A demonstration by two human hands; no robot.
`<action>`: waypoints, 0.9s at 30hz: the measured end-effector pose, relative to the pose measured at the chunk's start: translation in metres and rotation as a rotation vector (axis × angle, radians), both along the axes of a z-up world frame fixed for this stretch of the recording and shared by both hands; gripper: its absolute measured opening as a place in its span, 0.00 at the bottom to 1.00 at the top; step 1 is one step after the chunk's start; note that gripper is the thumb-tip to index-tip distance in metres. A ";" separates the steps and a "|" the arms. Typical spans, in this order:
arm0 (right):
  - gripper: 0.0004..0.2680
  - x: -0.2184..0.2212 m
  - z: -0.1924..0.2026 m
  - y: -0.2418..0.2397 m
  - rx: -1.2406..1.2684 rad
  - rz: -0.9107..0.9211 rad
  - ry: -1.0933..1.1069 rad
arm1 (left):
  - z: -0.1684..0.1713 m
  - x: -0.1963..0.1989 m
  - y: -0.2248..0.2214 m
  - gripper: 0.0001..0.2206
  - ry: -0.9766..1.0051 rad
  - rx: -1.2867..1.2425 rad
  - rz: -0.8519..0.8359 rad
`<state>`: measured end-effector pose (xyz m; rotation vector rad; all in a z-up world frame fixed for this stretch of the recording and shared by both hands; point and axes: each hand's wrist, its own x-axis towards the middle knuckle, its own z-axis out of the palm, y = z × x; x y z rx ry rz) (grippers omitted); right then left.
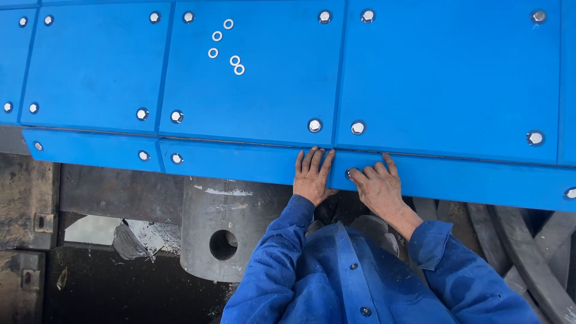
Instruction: Assembling blue industrial panels by hand-placing and tightening bolts and washers onto a frame.
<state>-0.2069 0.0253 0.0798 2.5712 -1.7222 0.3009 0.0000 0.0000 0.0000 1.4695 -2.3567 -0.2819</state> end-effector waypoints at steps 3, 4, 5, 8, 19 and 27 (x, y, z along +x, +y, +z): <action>0.06 0.002 0.003 -0.004 0.046 -0.022 -0.041 | -0.005 0.001 -0.001 0.55 0.010 -0.042 0.000; 0.06 0.003 0.004 -0.005 0.089 -0.034 -0.069 | -0.006 0.002 -0.001 0.55 0.003 -0.036 0.002; 0.06 -0.001 0.007 -0.003 0.087 -0.040 -0.066 | 0.000 0.002 0.002 0.55 0.006 -0.038 -0.005; 0.11 -0.020 0.023 -0.017 0.157 -0.063 -0.241 | 0.022 0.001 0.001 0.57 0.041 -0.017 -0.019; 0.24 -0.184 0.047 -0.328 -0.108 -0.300 -0.476 | 0.058 0.017 -0.203 0.34 0.323 -0.106 0.370; 0.26 -0.258 -0.049 -0.606 -0.133 -0.244 -0.437 | 0.066 0.008 -0.308 0.38 0.072 0.062 0.460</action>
